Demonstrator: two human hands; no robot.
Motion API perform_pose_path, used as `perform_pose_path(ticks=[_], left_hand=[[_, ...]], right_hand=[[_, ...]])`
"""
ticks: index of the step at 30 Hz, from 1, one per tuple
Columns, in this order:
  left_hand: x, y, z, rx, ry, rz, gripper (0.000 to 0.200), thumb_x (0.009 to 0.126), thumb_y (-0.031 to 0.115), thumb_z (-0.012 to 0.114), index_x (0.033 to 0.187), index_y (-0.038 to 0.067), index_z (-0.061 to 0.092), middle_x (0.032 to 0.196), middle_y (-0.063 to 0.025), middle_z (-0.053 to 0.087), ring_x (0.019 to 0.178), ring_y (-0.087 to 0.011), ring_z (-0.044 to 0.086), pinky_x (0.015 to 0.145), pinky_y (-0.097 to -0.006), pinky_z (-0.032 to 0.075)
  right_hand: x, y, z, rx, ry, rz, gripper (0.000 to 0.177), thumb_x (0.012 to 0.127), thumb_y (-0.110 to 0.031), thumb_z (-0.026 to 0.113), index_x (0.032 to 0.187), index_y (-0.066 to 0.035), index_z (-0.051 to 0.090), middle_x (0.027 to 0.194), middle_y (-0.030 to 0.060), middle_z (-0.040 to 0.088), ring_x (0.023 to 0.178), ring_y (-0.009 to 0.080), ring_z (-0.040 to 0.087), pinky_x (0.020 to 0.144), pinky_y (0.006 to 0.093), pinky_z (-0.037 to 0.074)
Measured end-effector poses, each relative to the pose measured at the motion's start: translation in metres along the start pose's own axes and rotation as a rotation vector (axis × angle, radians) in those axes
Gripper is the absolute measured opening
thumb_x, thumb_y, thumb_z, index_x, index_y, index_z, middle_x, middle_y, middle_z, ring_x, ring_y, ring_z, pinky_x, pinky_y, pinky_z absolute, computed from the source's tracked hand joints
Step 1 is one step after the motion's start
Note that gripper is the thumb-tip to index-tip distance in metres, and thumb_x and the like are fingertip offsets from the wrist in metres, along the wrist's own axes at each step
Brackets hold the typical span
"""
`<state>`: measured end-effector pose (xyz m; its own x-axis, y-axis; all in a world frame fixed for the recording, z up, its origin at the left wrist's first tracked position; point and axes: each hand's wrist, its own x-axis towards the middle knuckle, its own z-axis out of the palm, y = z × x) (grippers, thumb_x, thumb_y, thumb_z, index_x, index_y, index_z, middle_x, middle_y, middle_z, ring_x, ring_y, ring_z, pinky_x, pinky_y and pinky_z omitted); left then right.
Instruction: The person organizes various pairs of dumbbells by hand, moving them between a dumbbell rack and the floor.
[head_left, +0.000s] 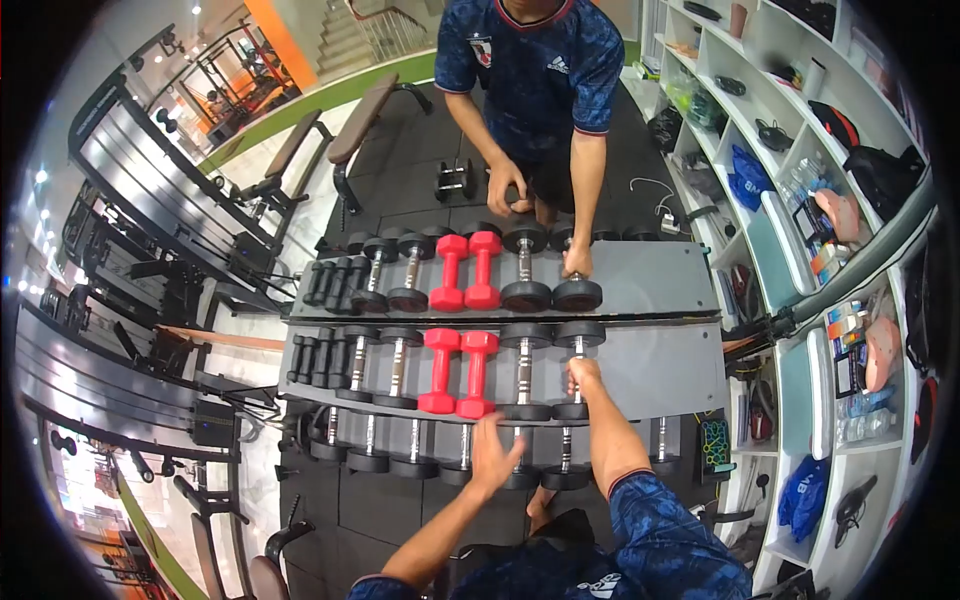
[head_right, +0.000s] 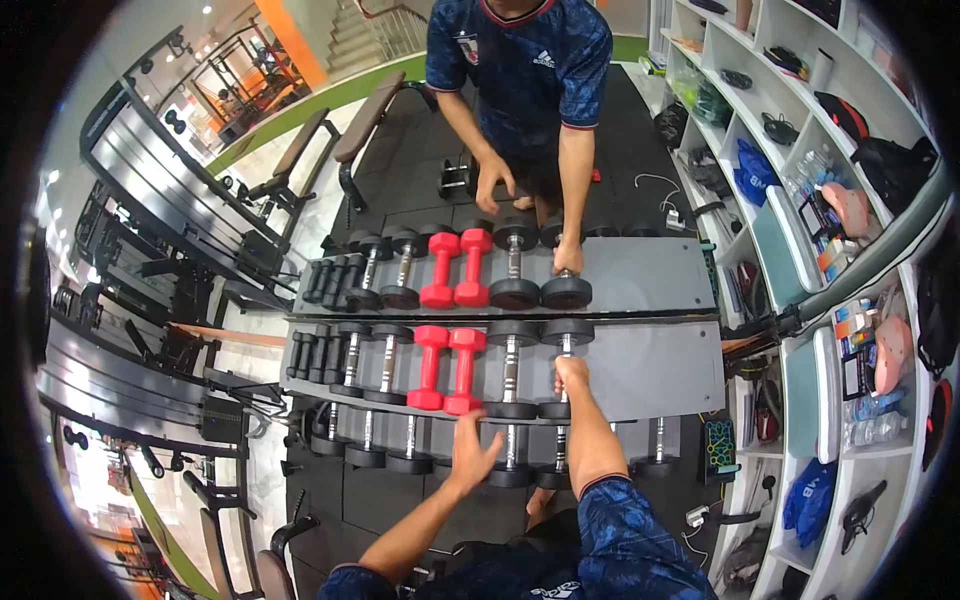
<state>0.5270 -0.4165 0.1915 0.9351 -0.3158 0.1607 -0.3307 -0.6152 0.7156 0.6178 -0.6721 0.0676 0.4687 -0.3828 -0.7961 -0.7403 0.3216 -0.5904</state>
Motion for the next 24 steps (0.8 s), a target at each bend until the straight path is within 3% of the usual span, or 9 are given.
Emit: perform_pose_path(ticks=[3,4,6,7,10,11,14,18,24], left_hand=[[-0.086,-0.029,-0.024,0.111,-0.039,-0.218,0.049,0.076,0.026,0.068,0.112,-0.004,0.051,0.108,-0.0204,0.055,0.104,-0.0360,0.051,0.092,-0.0420,0.041],[-0.115,-0.043,-0.030,0.128,-0.043,-0.323,0.049,0.076,0.027,0.068,0.111,-0.004,0.052,0.107,-0.0205,0.057,0.104,-0.0354,0.053,0.091,-0.0418,0.042],[-0.175,-0.080,-0.042,0.078,0.003,-0.509,0.048,0.075,0.030,0.070,0.105,-0.004,0.056,0.103,-0.0210,0.059,0.100,-0.0344,0.056,0.089,-0.0417,0.043],[-0.202,-0.095,-0.049,0.056,0.016,-0.574,0.048,0.074,0.031,0.071,0.104,-0.004,0.057,0.101,-0.0211,0.060,0.098,-0.0340,0.057,0.088,-0.0415,0.045],[-0.280,-0.137,-0.067,0.047,0.059,-0.814,0.049,0.073,0.033,0.072,0.102,-0.004,0.058,0.094,-0.0199,0.063,0.091,-0.0326,0.061,0.082,-0.0399,0.048],[-0.299,-0.145,-0.072,0.005,0.112,-0.876,0.048,0.073,0.033,0.072,0.101,-0.004,0.058,0.093,-0.0196,0.064,0.089,-0.0320,0.062,0.081,-0.0394,0.049],[-0.343,-0.152,-0.083,-0.147,0.257,-0.983,0.047,0.076,0.034,0.071,0.102,-0.004,0.058,0.095,-0.0196,0.066,0.090,-0.0293,0.064,0.082,-0.0375,0.050],[-0.363,-0.139,-0.100,-0.270,0.429,-0.960,0.046,0.078,0.032,0.070,0.105,-0.003,0.057,0.094,-0.0174,0.064,0.090,-0.0266,0.063,0.081,-0.0352,0.049],[-0.411,-0.130,-0.116,-0.305,0.640,-0.926,0.050,0.078,0.031,0.069,0.111,-0.002,0.054,0.107,-0.0184,0.059,0.098,-0.0275,0.059,0.086,-0.0363,0.047]], right_hand=[[0.029,0.018,-0.003,-0.167,0.012,-0.099,0.017,0.073,-0.016,0.069,0.072,-0.001,0.061,0.056,0.0053,0.053,0.043,0.0171,0.050,0.040,0.0360,0.044],[0.008,0.009,-0.006,-0.231,0.055,-0.045,0.028,0.068,-0.022,0.077,0.083,0.000,0.066,0.070,0.0098,0.062,0.051,0.0194,0.057,0.047,0.0373,0.048],[0.046,0.028,-0.012,-0.421,0.118,-0.197,0.045,0.067,-0.025,0.079,0.099,0.003,0.066,0.091,0.0156,0.067,0.072,0.0255,0.064,0.061,0.0395,0.053],[-0.012,0.001,-0.018,-0.608,0.044,-0.174,0.058,0.068,-0.031,0.079,0.110,0.005,0.062,0.111,0.0197,0.063,0.095,0.0318,0.064,0.078,0.0413,0.052],[-0.088,-0.018,-0.012,-0.970,0.176,-0.360,0.050,0.069,-0.044,0.075,0.091,0.001,0.069,0.094,0.0172,0.069,0.094,0.0328,0.065,0.079,0.0398,0.051],[-0.125,-0.027,-0.005,-1.030,0.179,-0.324,0.053,0.071,-0.042,0.073,0.105,-0.002,0.065,0.109,0.0172,0.064,0.107,0.0334,0.059,0.088,0.0408,0.047],[-0.148,0.013,0.016,-1.032,0.472,-0.816,0.056,0.072,-0.034,0.072,0.118,-0.006,0.057,0.126,0.0174,0.053,0.120,0.0325,0.048,0.097,0.0432,0.039],[-0.222,0.074,0.058,-0.907,0.108,-1.437,0.057,0.069,-0.023,0.071,0.120,-0.007,0.052,0.127,0.0171,0.048,0.119,0.0341,0.043,0.100,0.0457,0.034],[-0.320,0.200,0.131,-1.016,-0.559,-1.496,0.062,0.068,-0.022,0.074,0.123,-0.007,0.049,0.129,0.0168,0.046,0.120,0.0356,0.043,0.099,0.0455,0.035]])
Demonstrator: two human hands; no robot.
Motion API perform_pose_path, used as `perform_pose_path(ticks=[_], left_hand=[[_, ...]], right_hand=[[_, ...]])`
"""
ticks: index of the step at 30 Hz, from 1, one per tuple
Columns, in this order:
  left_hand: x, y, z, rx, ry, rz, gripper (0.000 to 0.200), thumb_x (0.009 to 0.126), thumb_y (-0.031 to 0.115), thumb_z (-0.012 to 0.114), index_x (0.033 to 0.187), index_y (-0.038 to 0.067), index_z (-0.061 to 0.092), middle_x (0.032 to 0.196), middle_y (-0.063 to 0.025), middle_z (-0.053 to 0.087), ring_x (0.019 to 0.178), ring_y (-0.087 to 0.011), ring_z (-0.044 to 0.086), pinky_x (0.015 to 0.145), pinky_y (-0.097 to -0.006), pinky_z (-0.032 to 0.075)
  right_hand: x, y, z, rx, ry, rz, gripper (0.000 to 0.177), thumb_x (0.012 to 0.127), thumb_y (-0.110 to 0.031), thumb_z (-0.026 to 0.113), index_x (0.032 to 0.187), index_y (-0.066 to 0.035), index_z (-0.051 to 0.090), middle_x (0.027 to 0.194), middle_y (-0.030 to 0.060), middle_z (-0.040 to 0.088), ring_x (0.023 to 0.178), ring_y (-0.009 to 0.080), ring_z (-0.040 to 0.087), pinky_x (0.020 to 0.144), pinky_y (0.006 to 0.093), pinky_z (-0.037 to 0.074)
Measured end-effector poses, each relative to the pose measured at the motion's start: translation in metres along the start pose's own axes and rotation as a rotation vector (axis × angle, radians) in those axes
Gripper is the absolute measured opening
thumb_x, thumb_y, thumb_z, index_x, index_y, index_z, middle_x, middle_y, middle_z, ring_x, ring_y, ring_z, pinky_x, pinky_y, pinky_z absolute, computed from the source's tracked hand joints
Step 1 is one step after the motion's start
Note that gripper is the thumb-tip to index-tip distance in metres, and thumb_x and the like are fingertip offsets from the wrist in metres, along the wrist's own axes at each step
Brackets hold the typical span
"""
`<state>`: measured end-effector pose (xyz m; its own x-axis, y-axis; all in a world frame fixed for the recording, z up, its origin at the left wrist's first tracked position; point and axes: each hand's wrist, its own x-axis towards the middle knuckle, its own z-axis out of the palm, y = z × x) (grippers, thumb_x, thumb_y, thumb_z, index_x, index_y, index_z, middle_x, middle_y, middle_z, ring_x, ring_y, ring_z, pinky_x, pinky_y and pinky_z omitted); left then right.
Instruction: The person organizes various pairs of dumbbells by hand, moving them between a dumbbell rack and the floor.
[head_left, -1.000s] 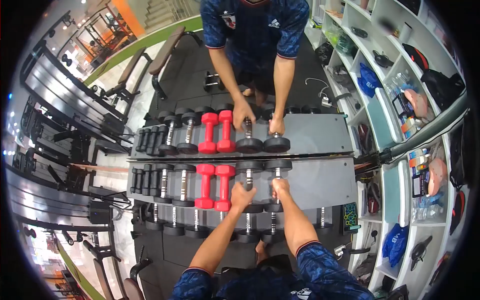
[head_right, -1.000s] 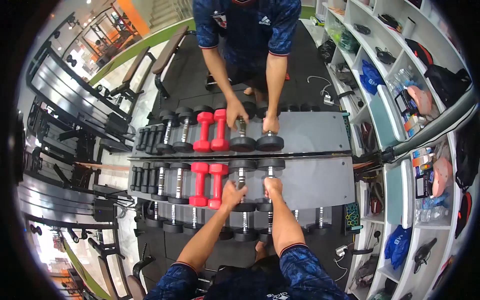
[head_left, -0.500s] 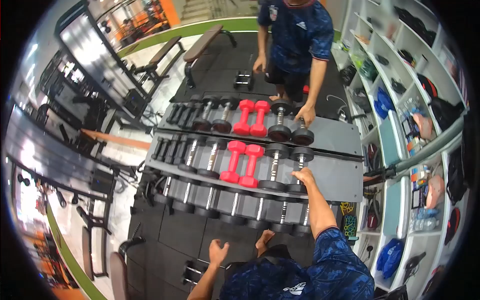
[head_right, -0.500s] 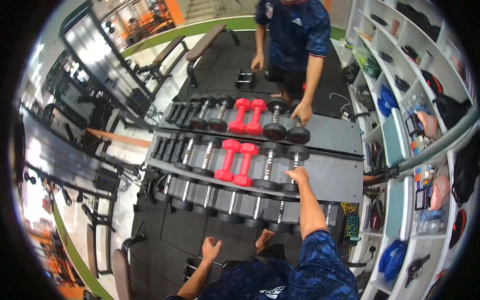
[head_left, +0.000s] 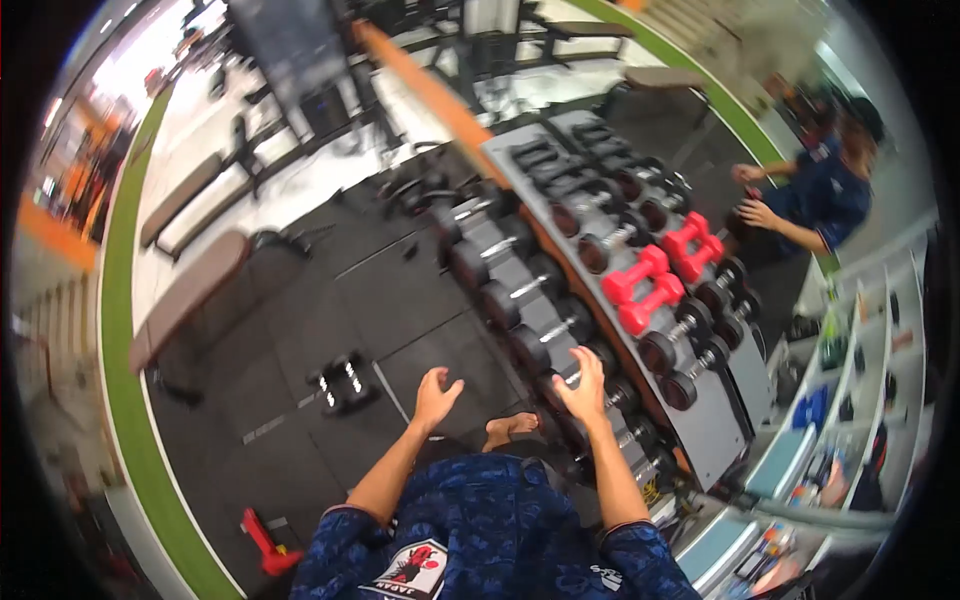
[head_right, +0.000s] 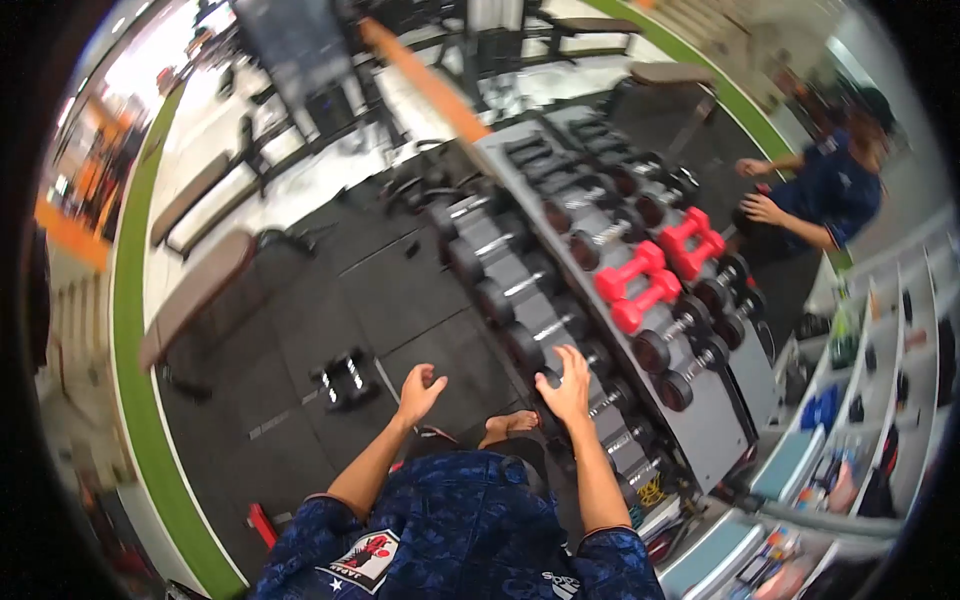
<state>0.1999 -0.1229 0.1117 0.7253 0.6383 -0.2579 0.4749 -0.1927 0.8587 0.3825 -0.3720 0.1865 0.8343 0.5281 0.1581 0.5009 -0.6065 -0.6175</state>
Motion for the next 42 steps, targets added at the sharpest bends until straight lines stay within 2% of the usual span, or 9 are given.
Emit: perform_pose_path(ticks=[6,14,19,22,27,32,37,40,42], left_hand=[[-0.049,-0.067,-0.075,-0.082,0.154,-0.155,0.054,0.077,0.034,0.070,0.113,-0.002,0.054,0.101,-0.0160,0.059,0.087,-0.0240,0.059,0.079,-0.0347,0.049],[-0.119,-0.121,-0.172,-0.322,0.491,-0.371,0.053,0.078,0.034,0.071,0.114,0.000,0.053,0.100,-0.0153,0.060,0.086,-0.0231,0.061,0.076,-0.0344,0.051],[-0.141,-0.156,-0.186,-0.442,0.595,-0.447,0.050,0.081,0.029,0.070,0.118,0.002,0.051,0.100,-0.0105,0.061,0.089,-0.0170,0.060,0.075,-0.0291,0.049],[-0.141,-0.172,-0.193,-0.512,0.652,-0.476,0.047,0.080,0.028,0.071,0.115,0.002,0.053,0.096,-0.0127,0.064,0.088,-0.0203,0.062,0.076,-0.0321,0.050],[-0.121,-0.194,-0.224,-0.527,0.640,-0.522,0.045,0.082,0.028,0.070,0.115,0.003,0.053,0.098,-0.0070,0.062,0.086,-0.0138,0.058,0.069,-0.0277,0.048],[-0.090,-0.185,-0.279,-0.678,0.611,-0.558,0.032,0.085,0.025,0.066,0.109,0.004,0.058,0.096,-0.0059,0.064,0.088,-0.0122,0.059,0.071,-0.0264,0.047],[-0.061,-0.185,-0.320,-0.706,0.689,-0.505,0.029,0.085,0.023,0.068,0.104,0.002,0.061,0.097,-0.0079,0.065,0.092,-0.0146,0.059,0.080,-0.0261,0.046],[-0.044,-0.200,-0.333,-0.726,0.638,-0.465,0.029,0.086,0.026,0.065,0.107,0.007,0.059,0.099,-0.0036,0.063,0.092,-0.0111,0.057,0.074,-0.0256,0.044],[-0.032,-0.210,-0.344,-0.764,0.640,-0.461,0.029,0.085,0.022,0.068,0.105,0.004,0.061,0.098,-0.0061,0.064,0.092,-0.0126,0.059,0.079,-0.0262,0.046]], right_hand=[[-0.027,-0.104,0.101,0.258,-0.486,-0.162,0.067,0.071,-0.019,0.073,0.129,-0.004,0.042,0.129,0.0189,0.045,0.120,0.0365,0.044,0.102,0.0429,0.036],[-0.043,-0.206,0.195,0.244,-0.948,-0.234,0.068,0.076,-0.024,0.072,0.133,-0.005,0.039,0.126,0.0154,0.051,0.108,0.0263,0.056,0.093,0.0391,0.045],[-0.033,-0.258,0.243,0.241,-1.062,-0.383,0.061,0.077,-0.025,0.070,0.129,-0.006,0.043,0.119,0.0155,0.056,0.100,0.0261,0.060,0.088,0.0371,0.048],[-0.019,-0.266,0.279,0.305,-1.119,-0.485,0.057,0.078,-0.026,0.069,0.125,-0.005,0.046,0.117,0.0159,0.057,0.098,0.0263,0.062,0.085,0.0366,0.049],[0.020,-0.300,0.316,0.263,-1.238,-0.400,0.051,0.080,-0.025,0.068,0.122,-0.002,0.050,0.109,0.0113,0.062,0.095,0.0209,0.063,0.082,0.0346,0.051],[0.059,-0.324,0.364,0.315,-1.358,-0.281,0.043,0.082,-0.025,0.067,0.117,-0.002,0.055,0.102,0.0099,0.066,0.094,0.0188,0.064,0.083,0.0331,0.050],[0.080,-0.357,0.405,0.332,-1.347,-0.312,0.036,0.082,-0.022,0.067,0.111,-0.002,0.059,0.095,0.0082,0.068,0.088,0.0170,0.066,0.079,0.0309,0.051],[0.083,-0.373,0.422,0.276,-1.297,-0.302,0.033,0.083,-0.020,0.067,0.109,-0.001,0.061,0.094,0.0087,0.068,0.088,0.0165,0.066,0.079,0.0303,0.052],[0.078,-0.371,0.445,0.322,-1.303,-0.207,0.031,0.083,-0.019,0.066,0.108,-0.001,0.061,0.094,0.0092,0.068,0.087,0.0163,0.065,0.076,0.0298,0.052]])
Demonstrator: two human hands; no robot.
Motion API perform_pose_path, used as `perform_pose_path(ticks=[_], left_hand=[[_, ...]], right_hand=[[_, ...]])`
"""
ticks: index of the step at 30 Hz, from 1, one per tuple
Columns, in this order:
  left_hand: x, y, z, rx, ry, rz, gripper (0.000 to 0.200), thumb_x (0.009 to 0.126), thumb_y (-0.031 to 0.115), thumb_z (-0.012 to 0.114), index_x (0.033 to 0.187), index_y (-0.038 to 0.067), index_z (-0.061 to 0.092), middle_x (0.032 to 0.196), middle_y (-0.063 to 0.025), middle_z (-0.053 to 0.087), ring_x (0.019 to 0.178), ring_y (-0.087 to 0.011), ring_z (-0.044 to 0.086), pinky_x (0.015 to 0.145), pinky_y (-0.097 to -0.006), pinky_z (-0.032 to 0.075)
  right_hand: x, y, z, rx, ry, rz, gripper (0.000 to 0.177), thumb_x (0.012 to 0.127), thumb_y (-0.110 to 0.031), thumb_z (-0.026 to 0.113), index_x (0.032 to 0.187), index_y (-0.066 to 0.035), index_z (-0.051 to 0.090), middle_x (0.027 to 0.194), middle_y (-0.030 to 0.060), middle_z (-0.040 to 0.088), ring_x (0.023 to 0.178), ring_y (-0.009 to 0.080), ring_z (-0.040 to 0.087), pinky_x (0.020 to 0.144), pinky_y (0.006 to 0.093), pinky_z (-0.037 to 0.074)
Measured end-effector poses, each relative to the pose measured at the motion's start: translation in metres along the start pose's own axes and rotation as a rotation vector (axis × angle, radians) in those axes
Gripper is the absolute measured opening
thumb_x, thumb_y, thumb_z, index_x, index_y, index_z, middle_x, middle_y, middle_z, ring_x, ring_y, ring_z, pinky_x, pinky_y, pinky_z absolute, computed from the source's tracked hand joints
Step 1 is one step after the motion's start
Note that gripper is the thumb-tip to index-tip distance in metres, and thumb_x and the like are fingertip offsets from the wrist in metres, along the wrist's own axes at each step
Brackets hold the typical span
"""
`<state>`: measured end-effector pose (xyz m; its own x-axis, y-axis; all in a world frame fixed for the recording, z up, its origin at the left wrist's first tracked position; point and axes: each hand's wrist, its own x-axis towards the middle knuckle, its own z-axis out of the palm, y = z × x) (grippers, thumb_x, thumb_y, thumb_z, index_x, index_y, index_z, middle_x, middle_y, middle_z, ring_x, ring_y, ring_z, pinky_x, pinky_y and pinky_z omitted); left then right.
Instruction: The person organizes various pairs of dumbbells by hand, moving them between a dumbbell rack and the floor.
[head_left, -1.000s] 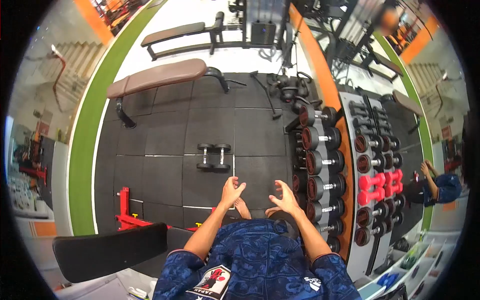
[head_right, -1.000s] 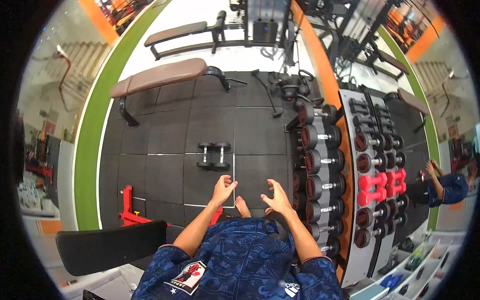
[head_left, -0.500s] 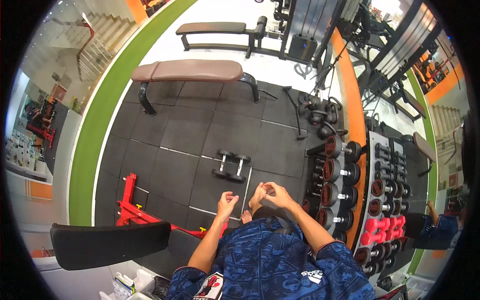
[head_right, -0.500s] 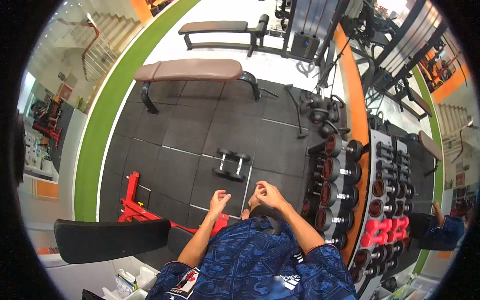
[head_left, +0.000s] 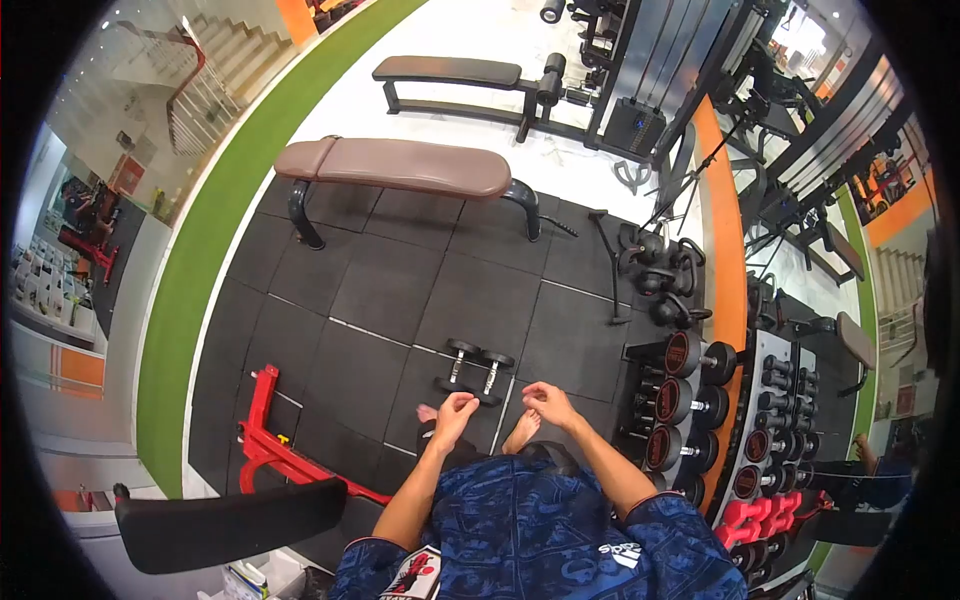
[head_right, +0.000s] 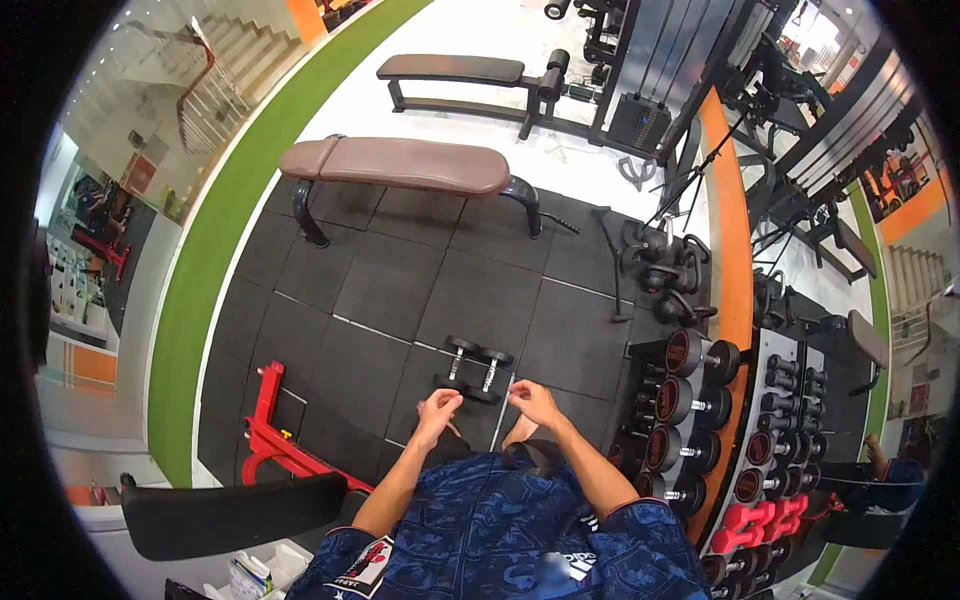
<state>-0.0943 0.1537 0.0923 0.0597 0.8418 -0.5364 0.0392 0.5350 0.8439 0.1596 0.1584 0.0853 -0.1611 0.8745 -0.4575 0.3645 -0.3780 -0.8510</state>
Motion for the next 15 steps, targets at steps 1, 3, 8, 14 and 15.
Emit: perform_pose_path(ticks=[1,3,8,14,15], left_hand=[[0.010,0.003,-0.004,-0.015,-0.002,-0.003,0.028,0.084,0.020,0.069,0.104,0.002,0.061,0.098,-0.0074,0.065,0.093,-0.0134,0.059,0.082,-0.0264,0.047],[0.028,0.011,-0.015,0.037,-0.028,-0.037,0.029,0.084,0.021,0.069,0.104,0.002,0.061,0.097,-0.0072,0.065,0.092,-0.0135,0.060,0.081,-0.0266,0.047],[0.082,0.011,-0.082,0.152,-0.187,-0.091,0.033,0.083,0.024,0.070,0.106,0.003,0.060,0.096,-0.0074,0.065,0.091,-0.0146,0.060,0.080,-0.0280,0.048],[0.156,0.014,-0.134,0.205,-0.211,-0.150,0.036,0.081,0.025,0.070,0.106,0.001,0.059,0.095,-0.0082,0.064,0.090,-0.0155,0.059,0.081,-0.0278,0.047],[0.167,0.009,-0.134,0.229,-0.191,-0.197,0.037,0.081,0.025,0.071,0.106,0.001,0.059,0.095,-0.0076,0.063,0.089,-0.0157,0.059,0.081,-0.0276,0.047]], right_hand=[[0.009,0.007,0.006,0.047,0.008,0.020,0.030,0.083,-0.018,0.066,0.107,-0.001,0.061,0.095,0.0095,0.068,0.087,0.0162,0.065,0.075,0.0296,0.052],[0.025,0.001,0.014,0.091,-0.001,0.145,0.029,0.084,-0.017,0.065,0.108,-0.002,0.061,0.094,0.0097,0.068,0.086,0.0165,0.065,0.072,0.0286,0.053],[0.079,-0.025,0.046,0.398,0.032,0.462,0.033,0.086,-0.016,0.060,0.117,-0.003,0.055,0.103,0.0104,0.064,0.085,0.0191,0.064,0.067,0.0300,0.054],[0.138,-0.043,0.088,0.337,0.144,0.585,0.026,0.086,-0.017,0.059,0.108,-0.004,0.057,0.098,0.0085,0.063,0.084,0.0186,0.062,0.068,0.0333,0.054],[0.151,-0.025,0.097,0.339,0.168,0.582,0.026,0.086,-0.019,0.059,0.107,-0.004,0.058,0.097,0.0080,0.064,0.083,0.0183,0.063,0.069,0.0332,0.054]])
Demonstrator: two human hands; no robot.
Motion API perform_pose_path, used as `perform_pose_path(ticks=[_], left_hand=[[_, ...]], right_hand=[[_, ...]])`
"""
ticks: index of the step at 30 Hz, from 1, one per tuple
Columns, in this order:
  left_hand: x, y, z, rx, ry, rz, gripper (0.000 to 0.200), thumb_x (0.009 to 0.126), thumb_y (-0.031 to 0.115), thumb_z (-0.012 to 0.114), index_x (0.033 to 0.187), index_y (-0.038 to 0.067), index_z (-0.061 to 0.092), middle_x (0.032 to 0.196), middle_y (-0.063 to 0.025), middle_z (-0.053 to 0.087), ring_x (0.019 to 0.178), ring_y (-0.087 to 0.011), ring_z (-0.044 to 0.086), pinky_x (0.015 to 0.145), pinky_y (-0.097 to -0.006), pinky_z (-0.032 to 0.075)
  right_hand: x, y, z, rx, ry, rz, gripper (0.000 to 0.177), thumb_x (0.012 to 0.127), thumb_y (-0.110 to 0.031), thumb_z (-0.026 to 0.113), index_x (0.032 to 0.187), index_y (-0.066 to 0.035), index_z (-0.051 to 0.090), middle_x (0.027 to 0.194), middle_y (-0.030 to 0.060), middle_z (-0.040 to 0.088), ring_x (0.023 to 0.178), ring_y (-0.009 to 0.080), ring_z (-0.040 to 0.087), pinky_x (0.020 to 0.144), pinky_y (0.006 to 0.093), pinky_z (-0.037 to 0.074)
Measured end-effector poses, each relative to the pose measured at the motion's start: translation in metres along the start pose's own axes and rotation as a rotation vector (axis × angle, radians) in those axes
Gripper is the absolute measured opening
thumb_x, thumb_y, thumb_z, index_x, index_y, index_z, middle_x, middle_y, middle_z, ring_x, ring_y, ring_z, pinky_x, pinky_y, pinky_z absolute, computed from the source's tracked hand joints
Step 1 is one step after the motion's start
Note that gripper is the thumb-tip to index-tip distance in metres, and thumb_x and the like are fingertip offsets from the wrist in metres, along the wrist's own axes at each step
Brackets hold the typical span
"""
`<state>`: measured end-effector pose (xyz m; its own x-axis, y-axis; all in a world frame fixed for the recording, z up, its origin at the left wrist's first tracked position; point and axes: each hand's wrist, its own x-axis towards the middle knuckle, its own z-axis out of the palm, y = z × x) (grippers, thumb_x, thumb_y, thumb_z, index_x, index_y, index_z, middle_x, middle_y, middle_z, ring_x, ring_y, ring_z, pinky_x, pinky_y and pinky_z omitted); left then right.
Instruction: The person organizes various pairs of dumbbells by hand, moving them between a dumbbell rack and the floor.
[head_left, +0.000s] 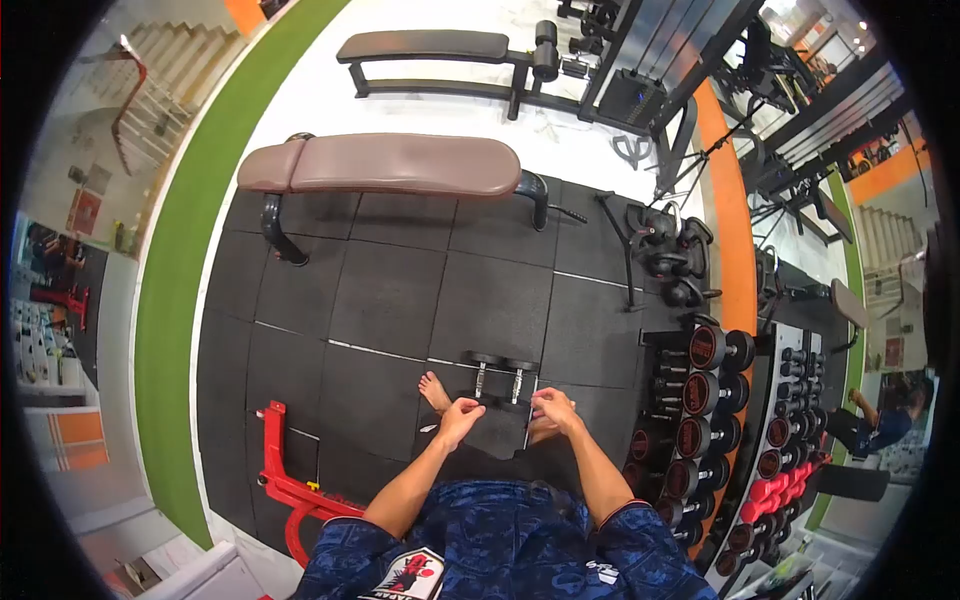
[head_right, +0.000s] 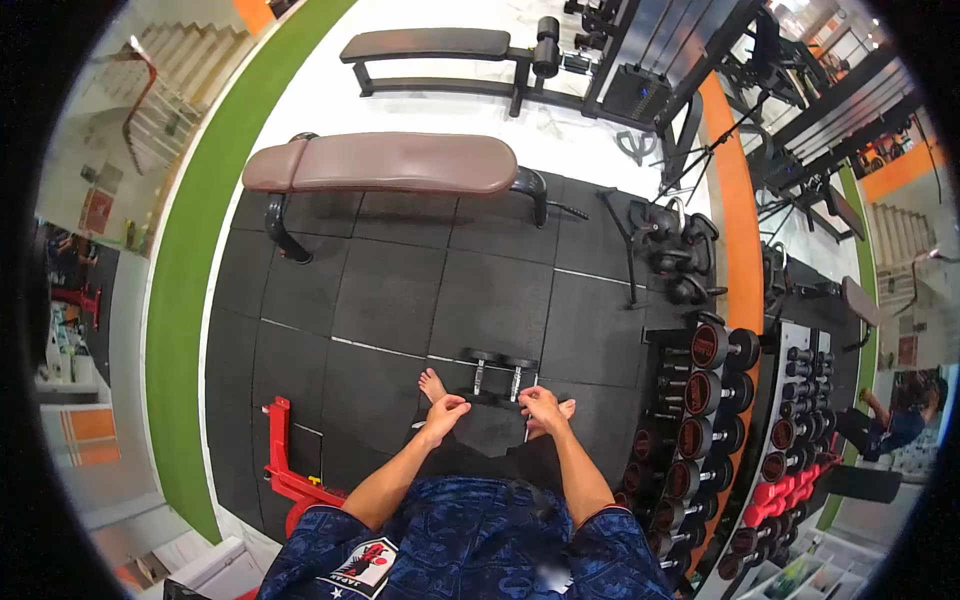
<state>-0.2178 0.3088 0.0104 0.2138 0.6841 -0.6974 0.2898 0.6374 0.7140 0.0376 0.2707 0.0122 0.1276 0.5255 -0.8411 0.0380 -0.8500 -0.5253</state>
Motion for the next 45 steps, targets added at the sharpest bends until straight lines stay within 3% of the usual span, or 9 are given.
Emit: perform_pose_path(ticks=[10,13,18,21,25,29,34,39,45], left_hand=[[0.152,-0.115,0.026,-0.185,0.096,-0.302,0.050,0.073,0.019,0.075,0.114,0.000,0.053,0.100,-0.0085,0.060,0.096,-0.0180,0.056,0.086,-0.0287,0.044],[0.211,-0.171,0.043,-0.191,0.107,-0.307,0.063,0.071,0.018,0.076,0.123,0.000,0.046,0.104,-0.0104,0.059,0.100,-0.0205,0.056,0.091,-0.0306,0.042],[0.310,-0.262,0.071,-0.005,0.188,-0.313,0.087,0.064,0.018,0.080,0.136,-0.002,0.035,0.132,-0.0181,0.047,0.123,-0.0273,0.045,0.101,-0.0349,0.037],[0.360,-0.306,0.077,0.240,0.221,-0.301,0.091,0.062,0.018,0.082,0.136,-0.004,0.035,0.136,-0.0190,0.044,0.126,-0.0266,0.043,0.101,-0.0346,0.036],[0.432,-0.386,0.074,0.088,0.068,-0.355,0.069,0.064,0.024,0.084,0.120,-0.002,0.053,0.115,-0.0144,0.061,0.106,-0.0251,0.058,0.088,-0.0346,0.046],[0.454,-0.394,0.083,-0.016,-0.129,-0.459,0.036,0.073,0.024,0.078,0.096,0.000,0.065,0.087,-0.0102,0.067,0.078,-0.0187,0.065,0.064,-0.0317,0.049],[0.449,-0.397,0.094,-0.171,-0.020,-0.341,0.029,0.075,0.012,0.067,0.051,0.006,0.052,0.044,-0.0068,0.048,0.036,-0.0169,0.045,0.036,-0.0349,0.038],[0.443,-0.413,0.089,0.021,0.011,-0.423,0.021,0.078,0.015,0.065,0.061,0.004,0.057,0.046,-0.0046,0.047,0.038,-0.0146,0.043,0.038,-0.0314,0.033],[0.376,-0.346,0.080,-0.284,0.007,-0.353,0.026,0.088,0.021,0.058,0.065,0.012,0.048,0.052,0.0003,0.043,0.045,-0.0124,0.041,0.045,-0.0285,0.035]], right_hand=[[0.180,0.132,0.032,0.161,0.108,0.252,0.017,0.081,-0.016,0.064,0.094,-0.007,0.059,0.075,0.0027,0.060,0.061,0.0126,0.055,0.047,0.0272,0.045],[0.247,0.179,0.047,0.143,0.191,0.268,0.023,0.080,-0.017,0.066,0.099,-0.006,0.058,0.079,0.0030,0.060,0.064,0.0120,0.056,0.052,0.0280,0.047],[0.352,0.245,0.063,0.186,0.306,0.248,0.072,0.073,-0.024,0.071,0.132,0.001,0.038,0.121,0.0206,0.055,0.113,0.0321,0.052,0.096,0.0389,0.040],[0.416,0.287,0.076,0.217,0.423,0.224,0.090,0.069,-0.025,0.077,0.137,0.003,0.026,0.128,0.0247,0.048,0.115,0.0318,0.050,0.095,0.0384,0.041],[0.458,0.309,0.074,0.349,0.281,0.221,0.065,0.071,-0.024,0.076,0.122,0.006,0.048,0.111,0.0200,0.059,0.103,0.0270,0.058,0.091,0.0368,0.046],[0.481,0.330,0.073,0.500,0.081,0.276,0.023,0.076,-0.021,0.071,0.069,-0.001,0.061,0.061,0.0078,0.058,0.052,0.0203,0.058,0.052,0.0336,0.049],[0.481,0.338,0.081,0.569,0.177,0.189,0.024,0.075,-0.012,0.066,0.057,-0.006,0.052,0.048,0.0052,0.049,0.036,0.0160,0.044,0.034,0.0312,0.036],[0.475,0.333,0.083,0.591,0.201,0.125,0.024,0.074,-0.007,0.063,0.054,-0.007,0.049,0.045,0.0034,0.045,0.035,0.0150,0.041,0.033,0.0314,0.032],[0.422,0.305,0.082,0.614,0.154,0.094,0.024,0.079,-0.002,0.062,0.057,-0.004,0.052,0.047,0.0021,0.046,0.038,0.0115,0.040,0.036,0.0280,0.031]])
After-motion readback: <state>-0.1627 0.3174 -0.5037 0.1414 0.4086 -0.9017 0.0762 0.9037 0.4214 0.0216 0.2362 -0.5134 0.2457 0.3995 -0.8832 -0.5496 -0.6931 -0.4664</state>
